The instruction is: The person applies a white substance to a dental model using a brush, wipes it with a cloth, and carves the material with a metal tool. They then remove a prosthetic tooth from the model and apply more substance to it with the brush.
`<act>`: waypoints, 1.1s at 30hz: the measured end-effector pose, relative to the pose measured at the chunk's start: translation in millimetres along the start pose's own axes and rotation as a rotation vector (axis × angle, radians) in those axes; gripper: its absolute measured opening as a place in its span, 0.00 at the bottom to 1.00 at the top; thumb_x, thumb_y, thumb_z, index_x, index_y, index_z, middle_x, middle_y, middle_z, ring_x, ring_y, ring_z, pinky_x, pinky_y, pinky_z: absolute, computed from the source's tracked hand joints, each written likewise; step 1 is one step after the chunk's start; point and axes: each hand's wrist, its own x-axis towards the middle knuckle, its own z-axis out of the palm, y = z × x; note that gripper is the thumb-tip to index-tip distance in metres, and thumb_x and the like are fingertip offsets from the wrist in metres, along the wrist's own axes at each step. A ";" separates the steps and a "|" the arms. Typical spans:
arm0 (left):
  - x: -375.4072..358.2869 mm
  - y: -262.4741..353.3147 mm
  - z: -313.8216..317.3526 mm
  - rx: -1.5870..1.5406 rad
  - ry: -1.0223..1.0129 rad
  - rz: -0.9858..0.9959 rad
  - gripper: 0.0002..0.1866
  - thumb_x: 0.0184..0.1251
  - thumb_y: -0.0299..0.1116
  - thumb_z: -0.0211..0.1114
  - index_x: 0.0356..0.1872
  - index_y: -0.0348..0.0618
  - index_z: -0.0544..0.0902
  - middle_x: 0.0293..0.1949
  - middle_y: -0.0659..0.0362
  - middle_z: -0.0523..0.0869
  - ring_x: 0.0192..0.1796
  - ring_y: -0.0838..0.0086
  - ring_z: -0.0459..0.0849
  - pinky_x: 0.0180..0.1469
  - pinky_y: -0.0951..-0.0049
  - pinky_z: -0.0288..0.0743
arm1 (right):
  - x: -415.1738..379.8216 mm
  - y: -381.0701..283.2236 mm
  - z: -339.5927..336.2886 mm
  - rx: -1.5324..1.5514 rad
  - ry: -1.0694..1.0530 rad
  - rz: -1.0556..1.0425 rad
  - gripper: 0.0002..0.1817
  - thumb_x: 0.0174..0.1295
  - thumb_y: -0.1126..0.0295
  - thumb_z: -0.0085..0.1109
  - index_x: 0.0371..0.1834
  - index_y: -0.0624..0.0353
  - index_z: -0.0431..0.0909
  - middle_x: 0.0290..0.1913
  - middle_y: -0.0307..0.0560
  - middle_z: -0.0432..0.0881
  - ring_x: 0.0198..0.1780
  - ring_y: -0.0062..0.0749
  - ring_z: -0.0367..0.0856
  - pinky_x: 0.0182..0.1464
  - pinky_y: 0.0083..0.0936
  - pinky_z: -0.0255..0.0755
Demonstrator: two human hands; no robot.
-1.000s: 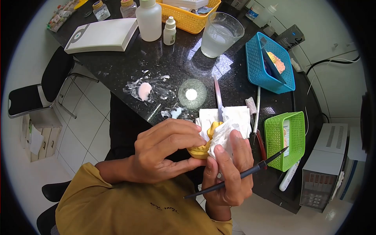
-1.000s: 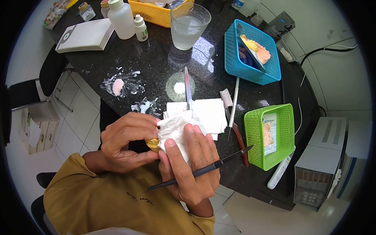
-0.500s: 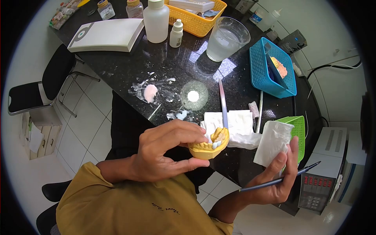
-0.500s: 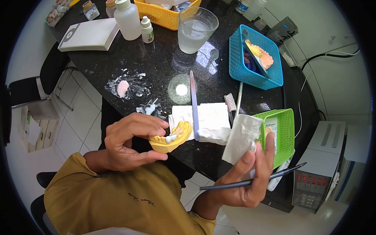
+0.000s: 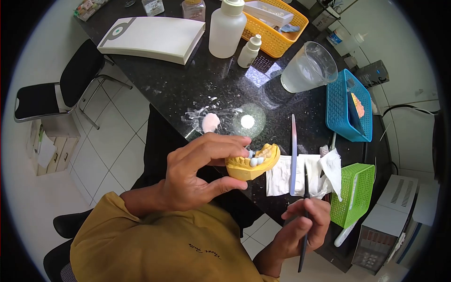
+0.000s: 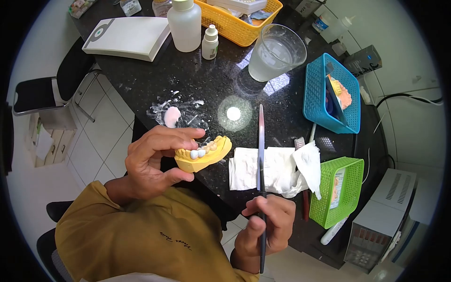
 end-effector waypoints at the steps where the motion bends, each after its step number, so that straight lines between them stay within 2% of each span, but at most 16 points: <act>1: 0.0 -1.6 -1.4 0.002 0.004 -0.003 0.24 0.57 0.36 0.75 0.48 0.30 0.78 0.47 0.45 0.81 0.57 0.55 0.83 0.49 0.70 0.87 | -0.8 2.2 0.6 0.009 -0.032 0.005 0.20 0.69 0.56 0.56 0.43 0.68 0.76 0.31 0.48 0.74 0.26 0.24 0.74 0.22 0.14 0.66; 2: 0.0 -3.2 -2.4 0.004 0.009 0.009 0.25 0.57 0.37 0.74 0.49 0.30 0.77 0.47 0.46 0.81 0.58 0.54 0.82 0.49 0.70 0.87 | -1.2 3.3 0.8 0.016 -0.065 0.011 0.16 0.68 0.62 0.59 0.41 0.68 0.76 0.31 0.47 0.74 0.25 0.22 0.73 0.23 0.14 0.65; 3: 0.3 -4.5 -3.3 0.004 0.013 0.022 0.25 0.58 0.38 0.73 0.50 0.30 0.76 0.47 0.46 0.81 0.59 0.53 0.81 0.49 0.69 0.87 | -1.4 1.8 2.7 0.013 -0.068 0.014 0.16 0.68 0.62 0.59 0.41 0.68 0.76 0.31 0.47 0.74 0.25 0.22 0.73 0.23 0.14 0.65; 5: -0.1 -6.8 -4.0 0.001 0.024 0.014 0.25 0.58 0.37 0.73 0.50 0.30 0.76 0.47 0.46 0.81 0.59 0.52 0.81 0.50 0.69 0.87 | -1.9 -3.1 7.0 0.068 -0.030 0.150 0.08 0.60 0.72 0.64 0.39 0.64 0.80 0.30 0.48 0.79 0.27 0.27 0.78 0.29 0.19 0.70; 7: -0.1 -9.0 -3.7 -0.004 0.030 0.003 0.25 0.59 0.37 0.73 0.50 0.30 0.75 0.47 0.47 0.81 0.59 0.52 0.81 0.50 0.69 0.86 | 0.2 2.1 5.8 0.040 -0.081 0.111 0.08 0.58 0.72 0.65 0.38 0.64 0.80 0.29 0.48 0.80 0.27 0.28 0.77 0.30 0.19 0.70; 9: 0.1 -10.6 -2.3 -0.033 0.096 0.040 0.23 0.55 0.29 0.76 0.49 0.30 0.78 0.49 0.43 0.83 0.57 0.58 0.83 0.49 0.71 0.87 | 0.4 7.9 8.7 0.032 -0.118 0.062 0.07 0.56 0.74 0.66 0.35 0.64 0.80 0.25 0.46 0.80 0.26 0.28 0.77 0.29 0.20 0.69; 14: 0.5 -12.4 -0.7 -0.008 0.118 0.071 0.23 0.52 0.27 0.78 0.47 0.28 0.79 0.48 0.42 0.83 0.54 0.59 0.85 0.47 0.72 0.87 | -0.9 7.7 13.2 0.090 -0.097 0.157 0.08 0.53 0.74 0.67 0.33 0.64 0.78 0.25 0.46 0.80 0.24 0.28 0.76 0.27 0.19 0.69; 19: -0.9 -13.6 2.1 -0.038 0.163 0.062 0.23 0.50 0.25 0.78 0.47 0.27 0.79 0.47 0.41 0.83 0.52 0.61 0.85 0.46 0.74 0.87 | 3.9 5.4 15.3 0.003 -0.213 0.133 0.08 0.51 0.79 0.68 0.34 0.65 0.80 0.28 0.51 0.83 0.27 0.31 0.82 0.30 0.21 0.74; 25: -1.8 -11.8 -0.4 -0.044 0.166 0.064 0.24 0.50 0.25 0.79 0.47 0.25 0.79 0.48 0.39 0.82 0.52 0.62 0.85 0.45 0.75 0.87 | 6.3 4.3 15.2 0.012 -0.265 0.103 0.09 0.49 0.80 0.68 0.34 0.64 0.80 0.27 0.52 0.83 0.26 0.32 0.83 0.30 0.21 0.76; 27: -3.6 -8.6 -3.6 0.004 0.070 -0.002 0.26 0.53 0.29 0.79 0.49 0.32 0.74 0.45 0.49 0.79 0.55 0.54 0.83 0.56 0.64 0.81 | 7.1 5.3 15.2 0.009 -0.272 0.092 0.09 0.49 0.80 0.69 0.33 0.64 0.81 0.26 0.52 0.83 0.26 0.32 0.83 0.29 0.21 0.76; 28: -3.2 -9.6 -1.9 0.005 0.070 -0.004 0.26 0.53 0.29 0.79 0.49 0.32 0.74 0.45 0.49 0.79 0.55 0.54 0.83 0.56 0.64 0.81 | 7.3 5.5 15.1 0.005 -0.278 0.081 0.09 0.48 0.80 0.69 0.33 0.64 0.81 0.26 0.51 0.83 0.25 0.32 0.83 0.29 0.21 0.76; 30: -1.0 -12.7 2.7 -0.032 0.183 0.061 0.24 0.50 0.25 0.79 0.46 0.25 0.79 0.47 0.40 0.82 0.52 0.62 0.85 0.45 0.75 0.87 | 6.9 5.2 15.7 0.006 -0.274 0.091 0.09 0.48 0.81 0.69 0.33 0.64 0.81 0.26 0.51 0.83 0.26 0.32 0.83 0.29 0.21 0.76; 33: -0.9 -13.4 3.1 -0.014 0.182 0.081 0.23 0.50 0.25 0.79 0.46 0.26 0.79 0.47 0.41 0.82 0.51 0.61 0.85 0.45 0.75 0.87 | 9.0 5.2 16.4 -0.001 -0.279 0.079 0.10 0.47 0.81 0.69 0.33 0.64 0.81 0.26 0.51 0.83 0.26 0.32 0.83 0.29 0.21 0.76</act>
